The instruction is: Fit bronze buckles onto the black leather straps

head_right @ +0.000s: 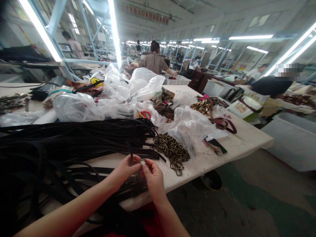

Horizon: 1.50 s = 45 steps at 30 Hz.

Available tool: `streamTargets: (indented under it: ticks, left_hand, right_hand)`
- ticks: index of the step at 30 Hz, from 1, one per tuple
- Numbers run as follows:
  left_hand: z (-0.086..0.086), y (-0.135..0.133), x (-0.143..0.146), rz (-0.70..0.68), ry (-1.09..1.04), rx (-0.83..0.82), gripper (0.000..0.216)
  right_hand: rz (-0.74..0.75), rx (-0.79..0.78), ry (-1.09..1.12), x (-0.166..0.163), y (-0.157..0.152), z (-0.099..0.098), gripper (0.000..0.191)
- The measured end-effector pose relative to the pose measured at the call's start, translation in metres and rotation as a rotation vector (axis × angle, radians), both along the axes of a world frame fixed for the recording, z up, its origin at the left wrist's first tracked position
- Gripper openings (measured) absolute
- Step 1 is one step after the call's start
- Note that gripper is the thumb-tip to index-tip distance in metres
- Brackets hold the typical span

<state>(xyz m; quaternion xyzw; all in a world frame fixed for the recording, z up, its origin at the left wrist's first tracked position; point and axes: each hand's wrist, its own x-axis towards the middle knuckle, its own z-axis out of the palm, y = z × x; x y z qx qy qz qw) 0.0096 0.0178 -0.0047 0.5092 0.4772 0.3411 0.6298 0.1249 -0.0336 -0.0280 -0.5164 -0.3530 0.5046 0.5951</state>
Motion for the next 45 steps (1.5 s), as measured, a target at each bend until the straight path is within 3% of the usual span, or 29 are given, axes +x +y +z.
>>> streamTargets:
  ticks: [4, 8, 16, 23, 35, 40, 45]
  left_hand:
    - [-0.011, 0.003, 0.005, -0.091, 0.065, 0.116, 0.019]
    - [-0.011, 0.005, 0.008, -0.139, 0.131, 0.158, 0.022]
    - [0.010, 0.008, 0.004, -0.237, 0.244, 0.200, 0.046]
    - [0.022, 0.007, 0.010, -0.290, 0.212, 0.172, 0.042]
    - [0.023, 0.008, 0.009, -0.210, 0.173, 0.090, 0.027]
    - [0.019, 0.009, 0.006, -0.395, 0.121, 0.083, 0.029]
    - [0.020, 0.008, 0.005, -0.519, 0.153, 0.221, 0.025]
  right_hand:
    - [-0.065, -0.047, 0.101, 0.003, 0.000, -0.004, 0.029]
    - [-0.021, -0.088, 0.195, 0.010, -0.002, -0.005, 0.028]
    - [-0.155, -0.168, 0.587, 0.032, 0.002, 0.006, 0.028]
    - [-0.059, -0.169, 0.879, 0.044, -0.007, 0.026, 0.021]
    - [-0.019, -0.202, 0.922, 0.043, -0.011, 0.021, 0.019]
    - [0.030, -0.230, 0.903, 0.041, -0.013, 0.016, 0.021]
    - [0.084, -0.293, 0.887, 0.031, -0.017, 0.010, 0.027]
